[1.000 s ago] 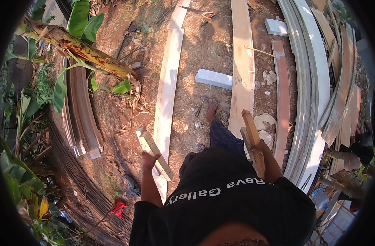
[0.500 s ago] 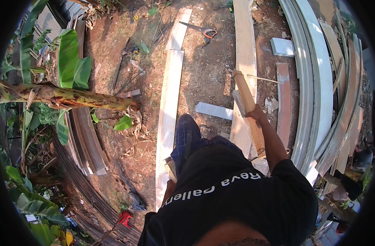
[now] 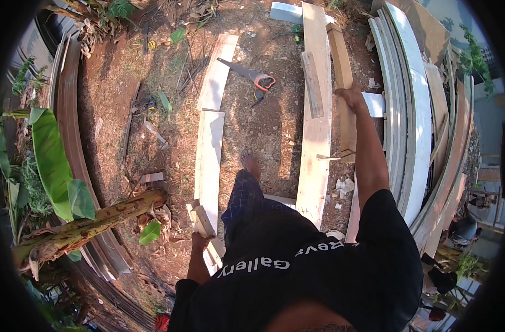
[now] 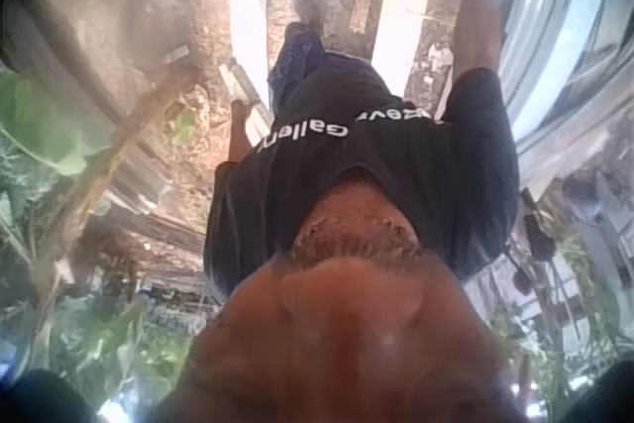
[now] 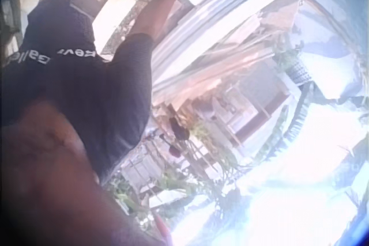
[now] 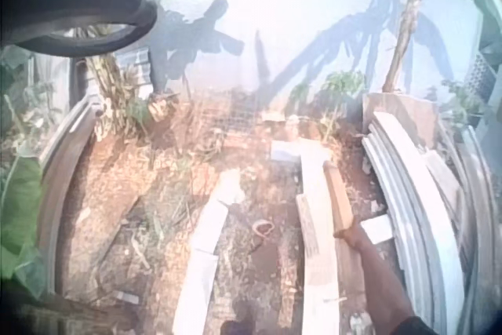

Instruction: The person sits on the ground and uses a hand saw to cut small pieces of wood. They repeatedly position the wood, saw through it, and set the cut pieces aside.

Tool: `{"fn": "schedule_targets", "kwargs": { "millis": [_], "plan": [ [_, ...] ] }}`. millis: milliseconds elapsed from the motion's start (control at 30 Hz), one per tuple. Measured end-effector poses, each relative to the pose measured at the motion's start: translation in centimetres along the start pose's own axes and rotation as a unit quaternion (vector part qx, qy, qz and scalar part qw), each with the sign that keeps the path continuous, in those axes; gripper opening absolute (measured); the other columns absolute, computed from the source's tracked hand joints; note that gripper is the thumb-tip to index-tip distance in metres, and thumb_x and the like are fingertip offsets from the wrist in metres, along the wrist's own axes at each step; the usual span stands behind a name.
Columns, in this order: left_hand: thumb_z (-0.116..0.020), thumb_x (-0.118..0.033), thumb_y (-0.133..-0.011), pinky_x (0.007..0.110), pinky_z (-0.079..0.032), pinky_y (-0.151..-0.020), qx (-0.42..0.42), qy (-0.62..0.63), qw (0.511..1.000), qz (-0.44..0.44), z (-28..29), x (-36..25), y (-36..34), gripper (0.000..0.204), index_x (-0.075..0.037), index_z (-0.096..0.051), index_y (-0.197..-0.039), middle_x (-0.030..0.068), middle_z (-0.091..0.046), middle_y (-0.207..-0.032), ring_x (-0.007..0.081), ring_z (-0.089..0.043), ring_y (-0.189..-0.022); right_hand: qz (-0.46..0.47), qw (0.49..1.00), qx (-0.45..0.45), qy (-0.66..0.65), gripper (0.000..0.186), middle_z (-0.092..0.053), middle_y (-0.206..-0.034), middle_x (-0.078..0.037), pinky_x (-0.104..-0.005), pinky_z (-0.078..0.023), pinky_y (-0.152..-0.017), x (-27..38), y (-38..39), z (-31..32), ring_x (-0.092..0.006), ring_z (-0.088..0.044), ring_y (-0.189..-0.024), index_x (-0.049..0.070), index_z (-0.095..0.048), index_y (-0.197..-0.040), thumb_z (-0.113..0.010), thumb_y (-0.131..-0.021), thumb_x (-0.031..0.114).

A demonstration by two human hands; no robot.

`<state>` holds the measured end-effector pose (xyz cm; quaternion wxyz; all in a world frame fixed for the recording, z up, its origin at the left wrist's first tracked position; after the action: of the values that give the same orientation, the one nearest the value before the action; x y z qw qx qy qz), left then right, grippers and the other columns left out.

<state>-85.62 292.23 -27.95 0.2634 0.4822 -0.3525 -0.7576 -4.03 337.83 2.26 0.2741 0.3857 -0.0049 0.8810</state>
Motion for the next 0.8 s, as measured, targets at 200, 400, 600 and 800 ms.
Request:
{"fn": "schedule_targets", "kwargs": {
  "millis": [200, 400, 600, 800],
  "plan": [
    [-0.096, -0.018, -0.064, 0.045, -0.056, -0.097, -0.094, -0.101, 0.989, -0.051, 6.8, -24.0, -7.4, 0.093, 0.016, -0.041, -0.130, 0.0246, -0.065, -0.124, 0.0360, -0.067, -0.113, -0.052, 0.997, 0.059, -0.016, 0.081, -0.069, -0.113, -0.025, -0.0444, -0.057, -0.088, -3.2, 0.4, -4.9, -0.0346, -0.070, -0.098, -0.007, -0.050, -0.132, -0.088, -0.069, 0.025],
    [-0.091, -0.031, -0.068, 0.047, -0.050, -0.106, -0.168, -0.179, 0.950, -0.191, 10.4, -44.5, -13.0, 0.079, 0.012, -0.059, -0.127, 0.0291, -0.055, -0.135, 0.0388, -0.059, -0.124, -0.160, 0.969, 0.140, 0.124, 0.068, -0.073, -0.103, -0.020, -0.0429, -0.057, -0.080, -8.1, 2.1, -9.6, -0.0307, -0.071, -0.091, -0.008, -0.063, -0.120, -0.092, -0.067, 0.023],
    [-0.092, -0.029, -0.074, 0.042, -0.053, -0.103, -0.238, -0.061, 0.946, -0.212, 8.1, -47.3, -25.5, 0.101, 0.009, -0.036, -0.149, 0.0254, -0.059, -0.136, 0.0339, -0.062, -0.120, -0.199, 0.943, 0.257, 0.075, 0.079, -0.073, -0.109, -0.022, -0.0440, -0.058, -0.081, -13.7, -1.1, -16.6, -0.0310, -0.072, -0.093, -0.006, -0.060, -0.130, -0.093, -0.069, 0.032],
    [-0.088, -0.010, -0.078, 0.038, -0.061, -0.088, -0.164, 0.166, 0.955, -0.184, 0.4, -54.6, -37.0, 0.073, 0.004, -0.046, -0.136, 0.0166, -0.068, -0.116, 0.0262, -0.070, -0.100, -0.208, 0.931, 0.278, 0.115, 0.107, -0.066, -0.132, -0.028, -0.0438, -0.054, -0.101, -17.2, -10.5, -27.4, -0.0367, -0.068, -0.118, -0.005, -0.042, -0.151, -0.092, -0.068, 0.041]
  ]
}}
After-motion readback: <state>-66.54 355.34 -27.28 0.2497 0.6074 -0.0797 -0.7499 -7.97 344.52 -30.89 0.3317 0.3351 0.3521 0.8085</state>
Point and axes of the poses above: each hand's wrist, its own y-axis away from the middle knuckle, its own z-axis out of the back of the hand, x = y × z, the point moved 9 cm from there along -y, towards the middle knuckle
